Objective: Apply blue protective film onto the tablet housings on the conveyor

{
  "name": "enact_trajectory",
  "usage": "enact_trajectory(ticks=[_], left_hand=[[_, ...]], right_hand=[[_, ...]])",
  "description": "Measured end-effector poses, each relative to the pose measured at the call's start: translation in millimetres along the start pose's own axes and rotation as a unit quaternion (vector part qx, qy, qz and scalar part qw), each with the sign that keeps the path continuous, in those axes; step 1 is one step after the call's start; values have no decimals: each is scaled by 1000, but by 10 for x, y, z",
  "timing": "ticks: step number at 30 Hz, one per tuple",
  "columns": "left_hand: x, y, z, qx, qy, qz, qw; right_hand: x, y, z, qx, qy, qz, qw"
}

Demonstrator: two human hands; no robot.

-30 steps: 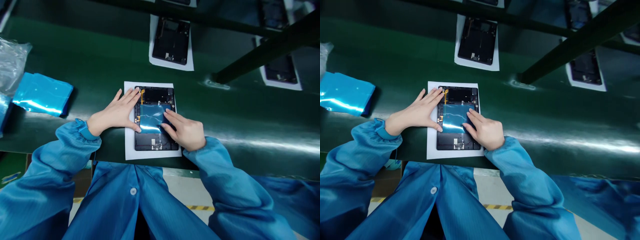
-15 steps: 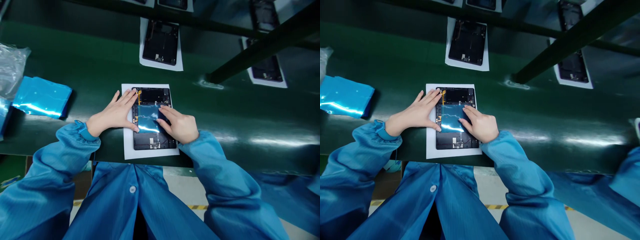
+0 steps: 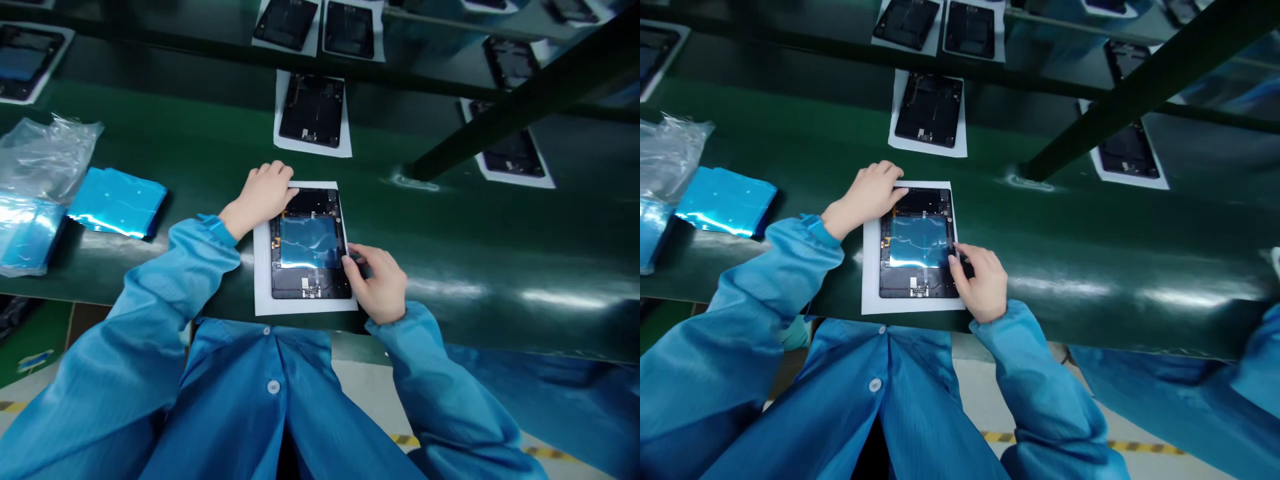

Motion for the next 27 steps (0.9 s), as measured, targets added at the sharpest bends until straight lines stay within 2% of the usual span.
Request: enact_trajectory(ticks=[4, 8, 10, 12, 14, 16, 19, 22, 24, 26, 27], left_hand=[[60, -199, -218, -23, -12, -29, 999], [-4, -209, -210, -41, -36, -9, 998], [-37, -115, -166, -34, -40, 1, 999], [-50, 26, -127, -16, -39, 10, 999], [-48, 208, -115, 16, -37, 23, 999], [-50, 429, -142, 68, -33, 48, 996], [-125, 710, -235, 140, -24, 97, 985], [-353, 834, -379, 196, 4, 126, 972], [-626, 863, -467, 261, 57, 131, 955], [-935, 780, -528, 301, 135, 120, 936], [-1071, 686, -556, 296, 175, 102, 933]], right_hand=[[82, -208, 83, -17, 0, 12, 1000], [94, -250, 153, -6, -3, 16, 1000], [127, -226, 146, 5, -30, 5, 1000], [226, -203, 105, 5, -92, -24, 995], [355, -242, 51, -27, -180, -95, 979], [414, -333, -23, -79, -245, -180, 950], [401, -438, -211, -117, -264, -242, 926], [459, -537, -483, -78, -260, -242, 931], [581, -632, -734, -31, -260, -230, 937], [781, -738, -1072, 23, -259, -207, 943], [904, -789, -1272, 50, -258, -192, 946]])
Point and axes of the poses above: each hand's wrist, its own z-axis away from the middle knuckle, its own y-axis out of the back of the hand, x = y × z, the point moved 9 cm from there along -z, towards the middle knuckle, and after that the axes turned 15 degrees about x, right-handed, at the moved point
